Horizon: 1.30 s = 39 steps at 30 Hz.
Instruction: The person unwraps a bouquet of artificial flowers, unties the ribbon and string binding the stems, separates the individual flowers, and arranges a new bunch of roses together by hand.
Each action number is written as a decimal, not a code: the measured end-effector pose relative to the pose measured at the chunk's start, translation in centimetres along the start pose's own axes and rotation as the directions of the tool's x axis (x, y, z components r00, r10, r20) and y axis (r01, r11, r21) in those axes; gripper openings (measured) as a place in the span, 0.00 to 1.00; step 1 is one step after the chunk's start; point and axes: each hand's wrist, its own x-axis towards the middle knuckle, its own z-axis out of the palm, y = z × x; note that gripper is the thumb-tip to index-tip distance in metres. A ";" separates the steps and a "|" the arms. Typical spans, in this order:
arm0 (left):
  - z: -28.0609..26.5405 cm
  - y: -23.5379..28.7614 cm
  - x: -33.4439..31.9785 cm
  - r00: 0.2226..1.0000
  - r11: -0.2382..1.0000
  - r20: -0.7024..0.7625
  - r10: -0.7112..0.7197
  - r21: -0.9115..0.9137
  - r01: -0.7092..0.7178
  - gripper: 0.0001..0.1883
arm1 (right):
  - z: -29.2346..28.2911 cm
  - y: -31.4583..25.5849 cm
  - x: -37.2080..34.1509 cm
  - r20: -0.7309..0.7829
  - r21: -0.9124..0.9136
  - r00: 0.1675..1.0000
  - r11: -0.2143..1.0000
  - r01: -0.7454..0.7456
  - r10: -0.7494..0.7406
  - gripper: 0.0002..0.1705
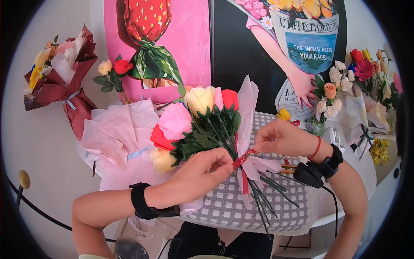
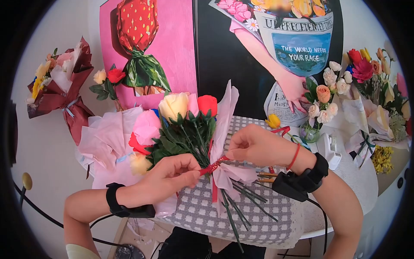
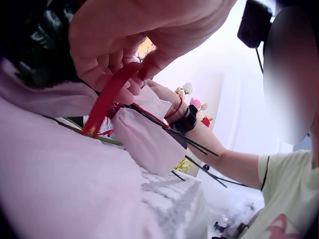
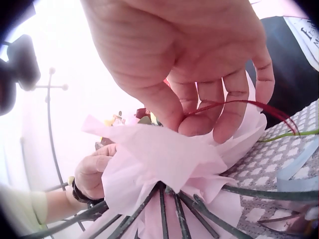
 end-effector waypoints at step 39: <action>1.3 0.5 2.5 0.972 0.966 -0.120 0.202 -0.138 -0.218 0.05 | 0.7 -2.6 -0.7 -0.166 -0.404 0.811 0.789 0.463 -0.561 0.09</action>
